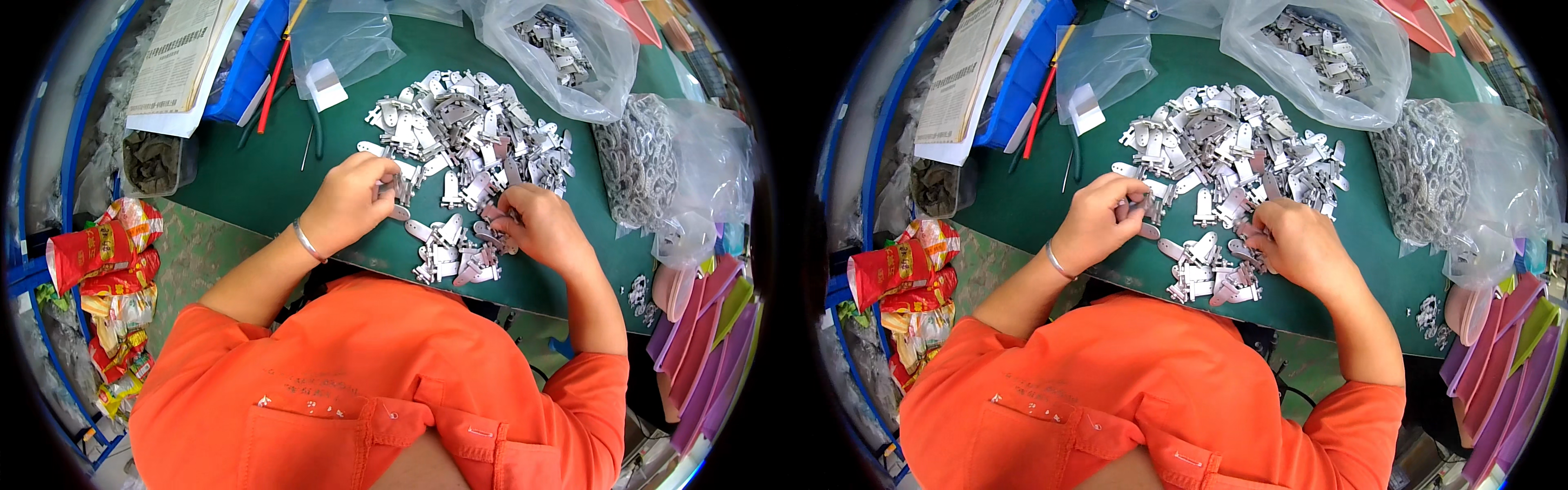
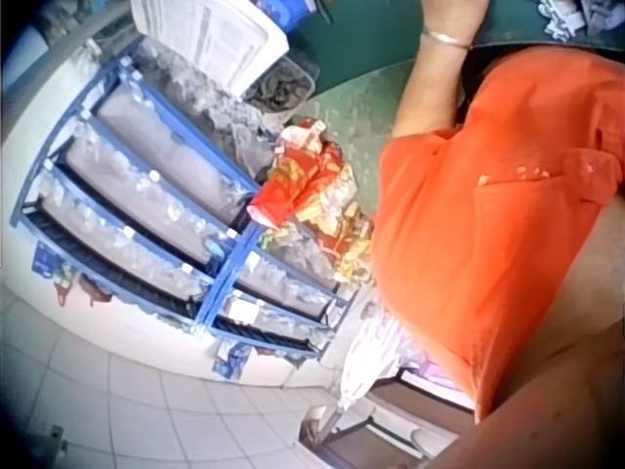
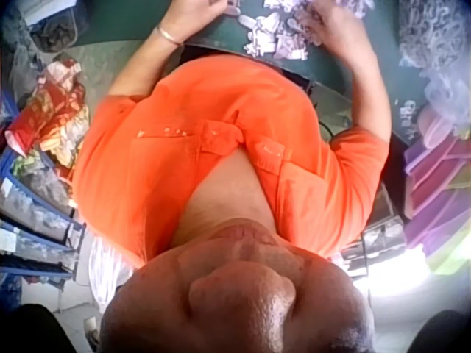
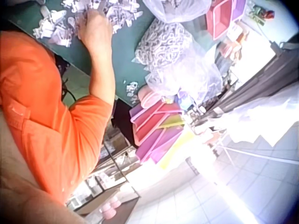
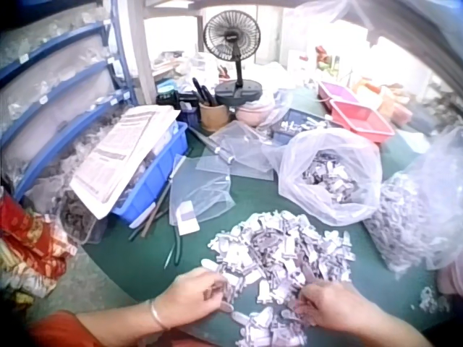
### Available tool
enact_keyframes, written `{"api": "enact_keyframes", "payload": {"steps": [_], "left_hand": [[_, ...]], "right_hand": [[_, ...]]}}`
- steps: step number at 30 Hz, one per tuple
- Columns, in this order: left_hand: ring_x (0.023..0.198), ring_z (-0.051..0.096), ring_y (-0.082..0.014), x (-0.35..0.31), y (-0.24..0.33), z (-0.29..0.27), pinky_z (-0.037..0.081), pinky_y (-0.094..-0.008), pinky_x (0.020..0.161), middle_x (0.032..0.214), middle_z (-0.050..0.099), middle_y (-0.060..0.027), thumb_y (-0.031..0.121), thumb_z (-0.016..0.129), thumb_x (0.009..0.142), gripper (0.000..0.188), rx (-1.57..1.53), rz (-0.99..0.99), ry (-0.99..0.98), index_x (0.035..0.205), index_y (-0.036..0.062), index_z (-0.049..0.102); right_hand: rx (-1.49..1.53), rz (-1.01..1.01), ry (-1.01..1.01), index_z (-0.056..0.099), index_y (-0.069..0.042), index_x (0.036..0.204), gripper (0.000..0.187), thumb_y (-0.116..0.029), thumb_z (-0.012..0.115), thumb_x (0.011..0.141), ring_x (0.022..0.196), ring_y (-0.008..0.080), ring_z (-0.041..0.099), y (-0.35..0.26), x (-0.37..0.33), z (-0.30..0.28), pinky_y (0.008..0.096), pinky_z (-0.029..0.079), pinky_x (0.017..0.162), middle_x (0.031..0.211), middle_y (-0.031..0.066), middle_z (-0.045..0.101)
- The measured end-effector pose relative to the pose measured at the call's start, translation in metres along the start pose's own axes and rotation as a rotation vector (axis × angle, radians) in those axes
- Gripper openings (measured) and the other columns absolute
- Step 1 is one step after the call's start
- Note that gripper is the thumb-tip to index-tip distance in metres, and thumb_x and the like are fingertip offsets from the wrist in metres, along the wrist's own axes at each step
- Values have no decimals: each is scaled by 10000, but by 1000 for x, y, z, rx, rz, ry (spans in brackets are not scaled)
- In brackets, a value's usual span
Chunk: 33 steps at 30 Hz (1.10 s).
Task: The person sits at a green workbench and assembles small metal components by hand. They pick up two separate metal pieces, interlock them, and place the finished unit into a clear plastic bag. The process is repeated continuously with a large pile of parts on the table.
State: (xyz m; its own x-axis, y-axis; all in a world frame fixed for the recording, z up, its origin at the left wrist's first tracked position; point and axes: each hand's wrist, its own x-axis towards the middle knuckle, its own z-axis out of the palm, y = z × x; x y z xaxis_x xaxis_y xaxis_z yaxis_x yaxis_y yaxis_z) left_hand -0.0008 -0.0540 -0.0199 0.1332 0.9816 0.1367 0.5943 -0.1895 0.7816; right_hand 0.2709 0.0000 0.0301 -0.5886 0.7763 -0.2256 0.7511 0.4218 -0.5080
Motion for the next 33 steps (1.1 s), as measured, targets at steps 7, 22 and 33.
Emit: {"api": "enact_keyframes", "payload": {"steps": [7,22,33], "left_hand": [[662,603,-97,1,13,0,504,-212,578,858,634,-59,-29,622,848,197,-937,-433,-109,1045,-39,626],[821,661,-161,-2,33,2,549,-235,670,951,650,-129,-102,655,793,153,-612,130,-9,926,-27,645],[811,657,-149,-1,34,6,531,-229,652,938,674,-116,-124,674,740,180,-589,221,90,875,-6,655]], "right_hand": [[782,30,-25,618,-6,857,106,-33,706,805,659,114,513,5,5,11,260,423,602,758,23,594],[433,-448,318,621,-34,849,208,87,665,686,737,264,614,-15,13,22,332,491,629,795,92,609],[408,-467,358,632,-17,852,243,106,653,644,757,259,632,-14,12,23,323,500,652,821,111,637]]}}
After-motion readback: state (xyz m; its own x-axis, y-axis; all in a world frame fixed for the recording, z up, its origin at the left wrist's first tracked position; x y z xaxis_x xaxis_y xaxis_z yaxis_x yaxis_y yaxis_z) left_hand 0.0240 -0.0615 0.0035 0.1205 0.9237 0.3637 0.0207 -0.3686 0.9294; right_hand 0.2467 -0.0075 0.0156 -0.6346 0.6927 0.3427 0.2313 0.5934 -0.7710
